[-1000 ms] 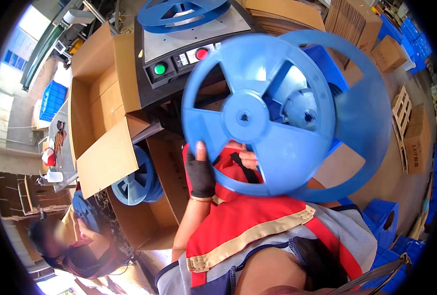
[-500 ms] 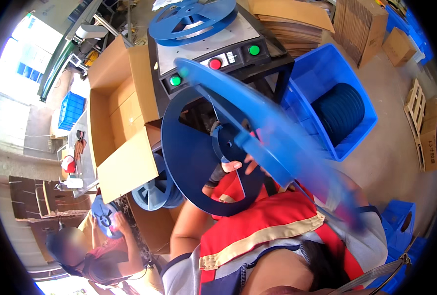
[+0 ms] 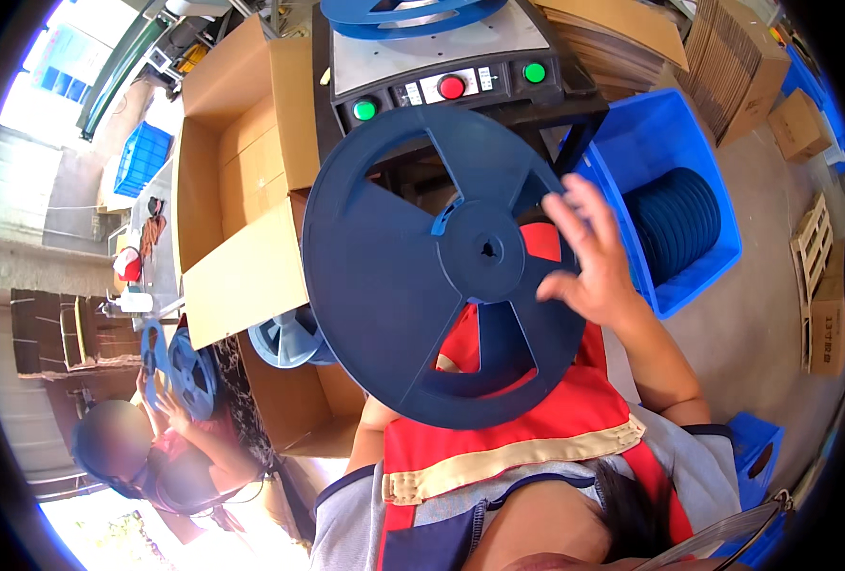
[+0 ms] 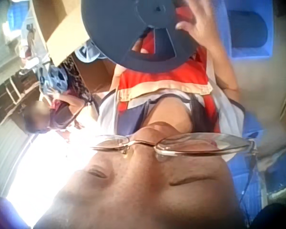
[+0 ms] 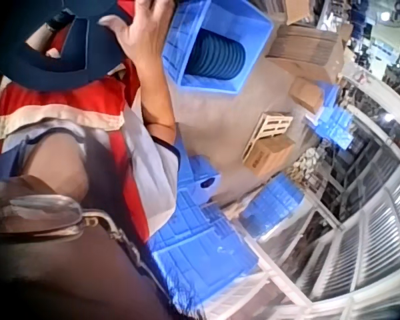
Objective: The person assembles blue plastic spools by inserting a red center piece into the hub. They then place the assembled spool onto a machine, press a button, and remove the finished item to place it in a blue bin. This process is repeated multiple times.
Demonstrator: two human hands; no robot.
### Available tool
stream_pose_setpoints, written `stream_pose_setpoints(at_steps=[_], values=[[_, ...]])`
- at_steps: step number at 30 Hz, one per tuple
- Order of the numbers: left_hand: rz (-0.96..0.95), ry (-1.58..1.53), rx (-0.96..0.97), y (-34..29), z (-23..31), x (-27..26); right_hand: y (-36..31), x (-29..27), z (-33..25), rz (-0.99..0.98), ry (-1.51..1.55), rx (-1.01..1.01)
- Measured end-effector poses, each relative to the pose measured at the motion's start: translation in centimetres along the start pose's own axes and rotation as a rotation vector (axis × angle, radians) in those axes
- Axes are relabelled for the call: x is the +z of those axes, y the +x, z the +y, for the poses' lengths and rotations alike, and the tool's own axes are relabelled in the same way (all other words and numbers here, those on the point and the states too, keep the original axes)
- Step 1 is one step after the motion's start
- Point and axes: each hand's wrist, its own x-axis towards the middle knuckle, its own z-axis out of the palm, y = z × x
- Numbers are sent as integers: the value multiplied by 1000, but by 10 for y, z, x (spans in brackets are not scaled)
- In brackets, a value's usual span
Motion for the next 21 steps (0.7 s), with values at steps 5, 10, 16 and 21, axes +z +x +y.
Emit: stream_pose_setpoints(at_steps=[5,10,16,21], values=[[-219,-95,23,73,1,23,40,-7,-1,-583,256,137],[-272,95,81,109,-6,40,41,7,26,-584,819,283],[-236,338,55,99,7,44,15,14,17,-398,1387,630],[-245,167,-77,96,18,47,13,18,12,-392,1403,687]])
